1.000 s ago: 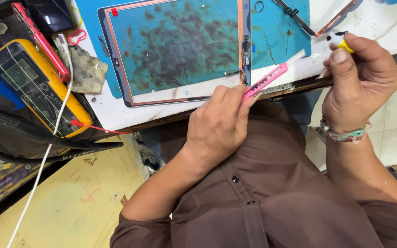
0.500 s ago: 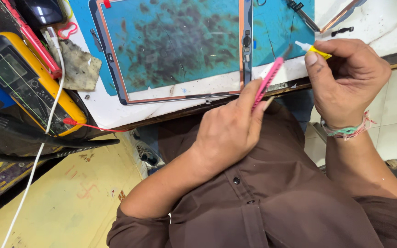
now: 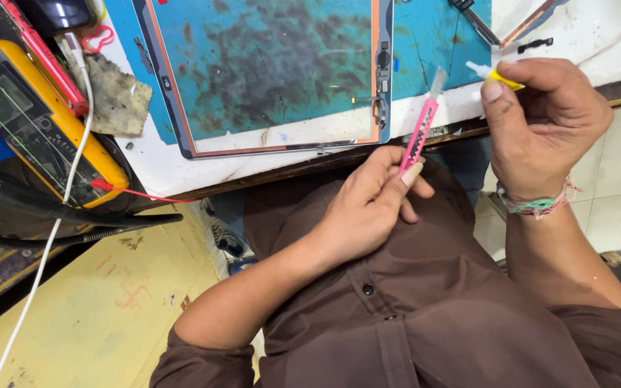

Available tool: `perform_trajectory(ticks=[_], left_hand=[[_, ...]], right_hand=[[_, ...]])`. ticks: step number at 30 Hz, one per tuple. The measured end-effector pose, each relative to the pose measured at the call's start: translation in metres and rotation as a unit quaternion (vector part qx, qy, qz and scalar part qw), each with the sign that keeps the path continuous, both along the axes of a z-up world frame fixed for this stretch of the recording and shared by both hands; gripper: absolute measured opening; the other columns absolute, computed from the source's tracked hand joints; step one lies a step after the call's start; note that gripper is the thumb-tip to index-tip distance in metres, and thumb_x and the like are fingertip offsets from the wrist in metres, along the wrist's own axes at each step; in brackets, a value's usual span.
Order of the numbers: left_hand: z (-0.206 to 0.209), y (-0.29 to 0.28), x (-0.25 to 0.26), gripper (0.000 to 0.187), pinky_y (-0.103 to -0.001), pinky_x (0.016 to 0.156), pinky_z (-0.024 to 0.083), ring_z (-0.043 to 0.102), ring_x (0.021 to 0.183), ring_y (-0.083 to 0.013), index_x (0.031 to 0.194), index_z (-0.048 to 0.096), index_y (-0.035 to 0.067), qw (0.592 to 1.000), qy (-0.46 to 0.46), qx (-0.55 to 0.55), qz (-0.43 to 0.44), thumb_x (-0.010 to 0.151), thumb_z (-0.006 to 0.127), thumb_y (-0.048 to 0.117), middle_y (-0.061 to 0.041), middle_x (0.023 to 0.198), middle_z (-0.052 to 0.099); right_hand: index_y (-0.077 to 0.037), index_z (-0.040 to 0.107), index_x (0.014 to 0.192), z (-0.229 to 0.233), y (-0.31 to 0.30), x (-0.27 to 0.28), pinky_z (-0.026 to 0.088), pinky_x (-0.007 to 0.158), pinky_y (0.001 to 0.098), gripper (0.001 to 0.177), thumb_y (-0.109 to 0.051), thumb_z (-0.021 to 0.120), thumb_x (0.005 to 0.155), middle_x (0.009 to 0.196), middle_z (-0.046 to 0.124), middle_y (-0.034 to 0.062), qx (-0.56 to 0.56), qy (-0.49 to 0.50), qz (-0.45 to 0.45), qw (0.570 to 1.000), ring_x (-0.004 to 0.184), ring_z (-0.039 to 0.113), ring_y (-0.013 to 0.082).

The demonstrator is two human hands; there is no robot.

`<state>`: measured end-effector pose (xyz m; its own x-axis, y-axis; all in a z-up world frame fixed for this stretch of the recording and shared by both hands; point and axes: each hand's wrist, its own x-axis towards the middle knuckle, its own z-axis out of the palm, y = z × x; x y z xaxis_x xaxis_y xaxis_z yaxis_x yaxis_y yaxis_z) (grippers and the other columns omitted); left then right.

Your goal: The person works on a tablet screen, using a pink utility knife to pry and separate the edges of the glass from the frame. They apply a small amount of liquid from a yellow tube onto the screen's edge and continue to scrape and lift the glass panel with the knife. The person lifts the screen to inspect the separation and then places it back down to continue working on the edges.

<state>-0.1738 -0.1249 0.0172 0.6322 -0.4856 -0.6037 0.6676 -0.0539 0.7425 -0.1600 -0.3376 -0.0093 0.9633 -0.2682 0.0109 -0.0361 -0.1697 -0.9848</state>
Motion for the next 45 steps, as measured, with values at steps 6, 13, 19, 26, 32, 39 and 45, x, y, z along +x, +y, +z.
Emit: perform_trajectory(ticks=[6, 13, 19, 26, 32, 39, 45], left_hand=[[-0.031, -0.013, -0.012, 0.027, -0.029, 0.08, 0.06, 0.073, 0.086, -0.0155, 0.125, 0.057, -0.002, 0.997, 0.048, -0.054, 0.039, 0.109, 0.047, 0.016, -0.012, 0.107, 0.073], [-0.027, -0.013, -0.013, 0.026, -0.031, 0.077, 0.056, 0.074, 0.097, -0.0179, 0.121, 0.057, 0.001, 0.994, 0.089, -0.042, 0.049, 0.109, 0.047, 0.022, -0.013, 0.114, 0.074], [-0.024, -0.012, -0.008, 0.028, -0.031, 0.079, 0.058, 0.075, 0.1, -0.0187, 0.122, 0.055, 0.003, 0.992, 0.108, -0.052, 0.033, 0.109, 0.046, 0.026, -0.013, 0.117, 0.074], [-0.026, -0.013, -0.008, 0.029, -0.032, 0.079, 0.059, 0.075, 0.099, -0.0191, 0.123, 0.055, 0.003, 0.992, 0.111, -0.054, 0.029, 0.109, 0.046, 0.026, -0.013, 0.116, 0.075], [-0.026, -0.013, -0.008, 0.03, -0.032, 0.079, 0.059, 0.075, 0.1, -0.0191, 0.123, 0.055, 0.002, 0.992, 0.113, -0.054, 0.03, 0.109, 0.046, 0.026, -0.013, 0.117, 0.075], [-0.026, -0.013, -0.009, 0.03, -0.032, 0.079, 0.059, 0.075, 0.099, -0.0188, 0.124, 0.056, 0.002, 0.993, 0.108, -0.048, 0.028, 0.108, 0.047, 0.026, -0.013, 0.117, 0.075], [-0.025, -0.013, -0.009, 0.03, -0.03, 0.077, 0.059, 0.074, 0.095, -0.0175, 0.124, 0.057, 0.001, 0.994, 0.094, -0.044, 0.029, 0.108, 0.048, 0.025, -0.013, 0.116, 0.074]], right_hand=[[0.007, 0.07, 0.113, 0.013, 0.002, 0.006, 0.049, 0.068, 0.018, 0.011, 0.004, 0.075, 0.104, 0.103, 0.066, 0.0066, -0.073, 0.035, 0.038, 0.996, 0.079, 0.062, 0.0059], [0.009, 0.072, 0.112, 0.017, 0.002, 0.014, 0.049, 0.068, 0.019, 0.008, 0.005, 0.077, 0.106, 0.098, 0.068, 0.0083, -0.115, 0.026, 0.073, 0.99, 0.078, 0.064, 0.0079], [0.007, 0.074, 0.111, 0.018, 0.007, 0.018, 0.049, 0.065, 0.0182, 0.009, 0.004, 0.078, 0.104, 0.095, 0.068, 0.0085, -0.134, 0.029, 0.084, 0.987, 0.074, 0.064, 0.0072], [0.007, 0.075, 0.109, 0.02, 0.007, 0.022, 0.048, 0.062, 0.0181, 0.008, 0.004, 0.078, 0.102, 0.095, 0.07, 0.0096, -0.16, 0.034, 0.102, 0.981, 0.073, 0.064, 0.0072], [0.007, 0.075, 0.109, 0.019, 0.007, 0.024, 0.047, 0.061, 0.0189, 0.009, 0.005, 0.079, 0.101, 0.094, 0.07, 0.011, -0.175, 0.028, 0.108, 0.978, 0.07, 0.062, 0.0083], [0.009, 0.073, 0.11, 0.005, -0.005, 0.011, 0.051, 0.068, 0.0192, 0.007, 0.005, 0.076, 0.106, 0.097, 0.07, 0.0106, -0.142, 0.014, 0.101, 0.985, 0.077, 0.065, 0.0098], [0.007, 0.062, 0.124, -0.019, -0.032, -0.008, 0.053, 0.089, 0.0218, 0.013, 0.003, 0.069, 0.114, 0.118, 0.071, 0.0111, -0.11, -0.034, -0.01, 0.993, 0.096, 0.066, 0.0129]])
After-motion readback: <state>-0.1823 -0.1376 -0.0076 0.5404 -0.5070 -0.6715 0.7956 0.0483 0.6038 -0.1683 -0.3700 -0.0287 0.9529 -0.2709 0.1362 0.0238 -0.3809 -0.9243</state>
